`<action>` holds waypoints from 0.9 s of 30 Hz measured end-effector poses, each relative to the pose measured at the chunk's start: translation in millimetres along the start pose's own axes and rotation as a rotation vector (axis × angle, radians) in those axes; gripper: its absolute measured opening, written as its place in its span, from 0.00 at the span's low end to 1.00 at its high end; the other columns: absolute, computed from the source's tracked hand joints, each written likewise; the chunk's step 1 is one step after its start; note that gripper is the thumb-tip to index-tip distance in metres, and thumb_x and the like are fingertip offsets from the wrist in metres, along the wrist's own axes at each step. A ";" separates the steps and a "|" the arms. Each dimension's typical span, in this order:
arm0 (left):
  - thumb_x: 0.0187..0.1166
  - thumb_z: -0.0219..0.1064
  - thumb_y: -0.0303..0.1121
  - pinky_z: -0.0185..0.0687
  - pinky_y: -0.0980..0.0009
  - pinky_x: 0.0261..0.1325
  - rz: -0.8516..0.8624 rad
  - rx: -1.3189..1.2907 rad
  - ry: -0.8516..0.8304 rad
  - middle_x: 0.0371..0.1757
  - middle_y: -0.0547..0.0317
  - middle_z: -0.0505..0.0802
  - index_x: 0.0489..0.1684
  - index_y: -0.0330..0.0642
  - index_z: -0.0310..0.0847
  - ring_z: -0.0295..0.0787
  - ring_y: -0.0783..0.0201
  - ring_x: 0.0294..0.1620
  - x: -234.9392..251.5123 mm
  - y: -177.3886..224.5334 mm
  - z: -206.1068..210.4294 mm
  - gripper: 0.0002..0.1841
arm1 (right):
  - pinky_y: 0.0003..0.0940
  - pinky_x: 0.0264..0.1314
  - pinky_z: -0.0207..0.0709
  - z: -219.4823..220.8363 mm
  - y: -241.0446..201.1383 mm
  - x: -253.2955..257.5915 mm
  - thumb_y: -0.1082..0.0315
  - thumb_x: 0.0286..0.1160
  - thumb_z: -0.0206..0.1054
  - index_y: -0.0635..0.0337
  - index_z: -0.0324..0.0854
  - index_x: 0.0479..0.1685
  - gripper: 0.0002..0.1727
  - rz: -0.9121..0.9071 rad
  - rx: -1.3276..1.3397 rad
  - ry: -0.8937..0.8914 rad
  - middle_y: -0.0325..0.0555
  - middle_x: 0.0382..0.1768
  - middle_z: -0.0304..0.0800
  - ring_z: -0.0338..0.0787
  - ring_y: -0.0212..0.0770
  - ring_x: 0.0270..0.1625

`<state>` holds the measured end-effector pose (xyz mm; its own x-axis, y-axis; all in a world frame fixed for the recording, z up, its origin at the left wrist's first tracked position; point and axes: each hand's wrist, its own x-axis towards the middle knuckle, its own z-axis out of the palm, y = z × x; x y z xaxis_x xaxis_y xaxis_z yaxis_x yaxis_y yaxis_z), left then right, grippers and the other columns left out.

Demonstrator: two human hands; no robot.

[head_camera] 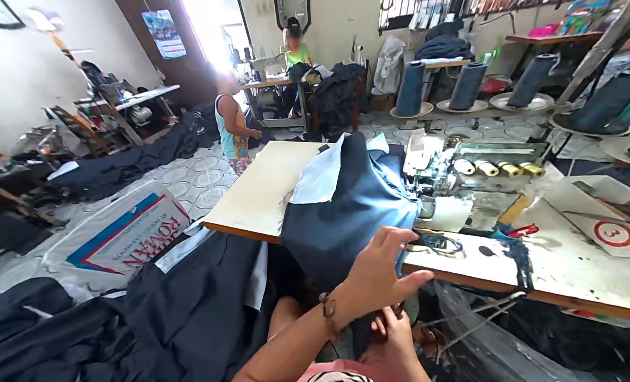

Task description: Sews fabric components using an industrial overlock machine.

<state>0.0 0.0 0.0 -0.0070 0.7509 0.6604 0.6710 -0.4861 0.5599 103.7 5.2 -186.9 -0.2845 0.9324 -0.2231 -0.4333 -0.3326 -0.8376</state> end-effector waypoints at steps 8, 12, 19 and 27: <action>0.76 0.70 0.40 0.83 0.50 0.66 -0.344 0.326 -0.122 0.65 0.41 0.87 0.65 0.35 0.82 0.85 0.43 0.67 -50.3 -81.0 59.3 0.23 | 0.23 0.13 0.74 7.7 -3.3 -11.6 0.71 0.89 0.46 0.55 0.73 0.30 0.16 0.073 0.089 -0.027 0.32 0.04 0.70 0.71 0.27 0.06; 0.74 0.70 0.38 0.85 0.52 0.64 -0.343 0.322 -0.100 0.64 0.41 0.88 0.63 0.34 0.82 0.87 0.44 0.64 -49.4 -76.5 56.4 0.22 | 0.23 0.13 0.73 7.9 -4.7 -13.2 0.71 0.88 0.46 0.55 0.73 0.31 0.15 0.067 0.076 -0.064 0.33 0.05 0.70 0.72 0.28 0.06; 0.74 0.70 0.33 0.87 0.51 0.61 -0.313 0.305 -0.079 0.64 0.39 0.88 0.65 0.31 0.81 0.88 0.42 0.65 -48.8 -70.4 68.7 0.22 | 0.23 0.15 0.74 1.7 -6.0 -21.3 0.71 0.82 0.51 0.54 0.74 0.32 0.11 -0.007 -0.017 -0.082 0.31 0.06 0.72 0.74 0.27 0.08; 0.73 0.67 0.26 0.82 0.48 0.67 -0.697 0.125 -0.493 0.60 0.39 0.89 0.61 0.33 0.83 0.88 0.45 0.63 -118.1 -88.6 25.6 0.18 | 0.23 0.15 0.74 -3.7 6.9 -23.9 0.80 0.68 0.66 0.63 0.79 0.39 0.05 0.000 -0.119 0.027 0.36 0.14 0.80 0.75 0.27 0.11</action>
<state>-39.6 -34.1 -140.4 -0.1445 0.9819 -0.1226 0.7098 0.1892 0.6785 110.7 -18.8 -189.3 -0.2607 0.9365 -0.2346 -0.3281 -0.3144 -0.8908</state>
